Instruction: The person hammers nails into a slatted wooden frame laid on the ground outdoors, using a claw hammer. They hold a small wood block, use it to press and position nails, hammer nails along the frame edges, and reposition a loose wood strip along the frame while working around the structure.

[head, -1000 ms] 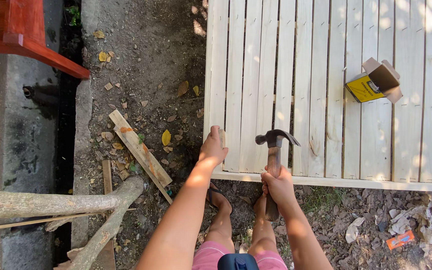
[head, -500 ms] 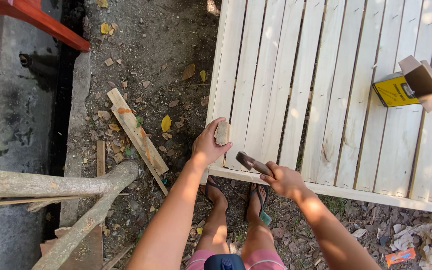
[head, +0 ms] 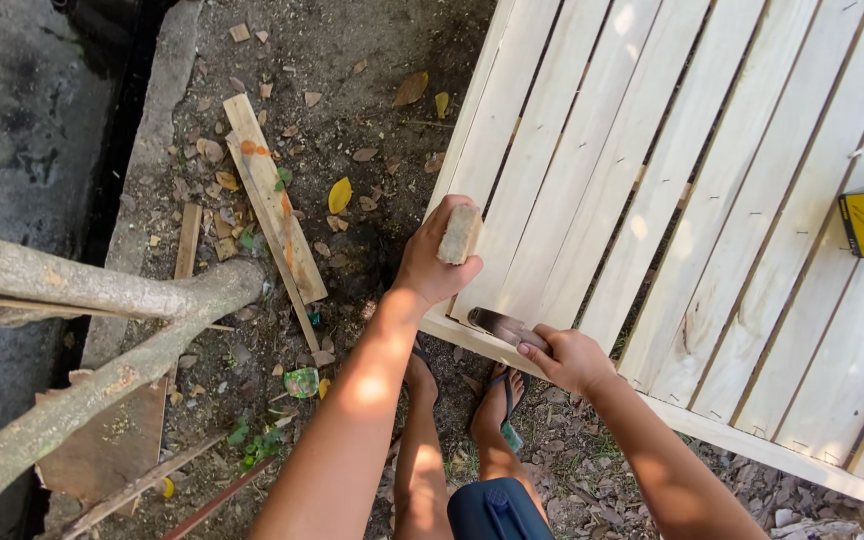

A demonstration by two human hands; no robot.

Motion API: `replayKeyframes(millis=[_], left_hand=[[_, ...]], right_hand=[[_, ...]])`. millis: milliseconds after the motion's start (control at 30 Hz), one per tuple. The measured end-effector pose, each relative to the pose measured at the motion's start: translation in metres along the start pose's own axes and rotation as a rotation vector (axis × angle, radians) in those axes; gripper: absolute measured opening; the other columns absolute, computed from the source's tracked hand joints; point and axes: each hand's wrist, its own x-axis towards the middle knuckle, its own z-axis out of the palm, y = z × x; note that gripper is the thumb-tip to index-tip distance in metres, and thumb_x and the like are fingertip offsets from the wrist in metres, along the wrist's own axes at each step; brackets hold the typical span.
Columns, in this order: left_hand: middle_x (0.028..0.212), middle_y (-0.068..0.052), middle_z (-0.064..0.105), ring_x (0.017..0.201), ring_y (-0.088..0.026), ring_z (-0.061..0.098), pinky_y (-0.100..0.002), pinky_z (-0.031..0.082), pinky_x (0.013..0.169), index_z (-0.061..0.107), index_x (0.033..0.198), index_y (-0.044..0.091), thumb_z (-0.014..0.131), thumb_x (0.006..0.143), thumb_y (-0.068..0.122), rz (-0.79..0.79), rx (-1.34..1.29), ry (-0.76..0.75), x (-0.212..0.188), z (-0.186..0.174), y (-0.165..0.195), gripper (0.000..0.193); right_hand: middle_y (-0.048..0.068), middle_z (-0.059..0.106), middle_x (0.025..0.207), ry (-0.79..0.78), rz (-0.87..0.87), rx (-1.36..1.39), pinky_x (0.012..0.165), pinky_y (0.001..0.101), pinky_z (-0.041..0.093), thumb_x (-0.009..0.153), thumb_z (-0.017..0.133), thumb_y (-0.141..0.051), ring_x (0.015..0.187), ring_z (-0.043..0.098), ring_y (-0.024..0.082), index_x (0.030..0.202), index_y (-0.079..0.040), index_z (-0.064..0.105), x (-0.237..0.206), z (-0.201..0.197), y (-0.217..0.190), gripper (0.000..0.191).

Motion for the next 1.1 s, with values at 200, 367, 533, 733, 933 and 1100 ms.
replayKeyframes(millis=[200, 367, 533, 733, 933, 1100], left_hand=[[0.116, -0.008, 0.067, 0.105, -0.039, 0.068, -0.045, 0.057, 0.086, 0.046, 0.123, 0.02, 0.068, 0.072, 0.012, -0.035, 0.002, -0.019, 0.004, 0.002, 0.0, 0.056], [0.117, -0.008, 0.066, 0.105, -0.041, 0.066, -0.047, 0.057, 0.083, 0.046, 0.123, 0.02, 0.067, 0.073, 0.012, -0.012, 0.033, 0.009, 0.0, 0.002, 0.002, 0.055], [0.119, -0.006, 0.065, 0.103, -0.04, 0.067, -0.046, 0.058, 0.082, 0.045, 0.124, 0.021, 0.067, 0.072, 0.012, -0.036, -0.003, -0.001, 0.001, 0.0, 0.001, 0.057], [0.118, -0.007, 0.065, 0.104, -0.04, 0.067, -0.046, 0.057, 0.082, 0.045, 0.125, 0.021, 0.066, 0.072, 0.011, -0.018, 0.024, -0.004, 0.003, 0.001, -0.003, 0.057], [0.117, -0.009, 0.066, 0.104, -0.041, 0.067, -0.047, 0.057, 0.083, 0.044, 0.124, 0.02, 0.067, 0.073, 0.011, -0.013, 0.012, -0.004, 0.002, 0.005, -0.003, 0.057], [0.118, -0.009, 0.066, 0.105, -0.041, 0.067, -0.047, 0.057, 0.086, 0.044, 0.125, 0.02, 0.067, 0.074, 0.011, -0.045, 0.009, -0.021, 0.001, 0.003, -0.001, 0.057]], right_hand=[[0.018, 0.069, 0.074, 0.039, -0.04, -0.078, 0.07, 0.0509, 0.052, 0.093, 0.056, -0.052, 0.078, 0.068, 0.041, 0.1, -0.013, 0.066, 0.012, -0.001, 0.004, 0.041], [0.017, 0.07, 0.076, 0.013, 0.07, -0.21, 0.072, 0.0513, 0.052, 0.095, 0.055, -0.058, 0.083, 0.067, 0.04, 0.1, -0.013, 0.066, 0.018, 0.007, -0.001, 0.047], [0.018, 0.07, 0.075, 0.015, 0.101, -0.1, 0.074, 0.0497, 0.053, 0.095, 0.052, -0.06, 0.08, 0.069, 0.039, 0.1, -0.014, 0.068, 0.019, 0.008, -0.004, 0.048], [0.017, 0.071, 0.075, 0.029, 0.015, -0.154, 0.071, 0.0509, 0.053, 0.093, 0.054, -0.059, 0.079, 0.067, 0.04, 0.098, -0.012, 0.068, 0.019, 0.008, -0.002, 0.049], [0.013, 0.064, 0.066, -0.073, 0.174, 0.195, 0.057, 0.0425, 0.053, 0.097, 0.057, -0.057, 0.06, 0.064, 0.028, 0.095, -0.006, 0.07, 0.027, 0.006, -0.007, 0.052], [0.006, 0.06, 0.064, -0.099, 0.382, 0.634, 0.044, 0.0336, 0.051, 0.097, 0.056, -0.052, 0.046, 0.059, 0.017, 0.096, 0.0, 0.064, 0.026, 0.003, -0.012, 0.052]])
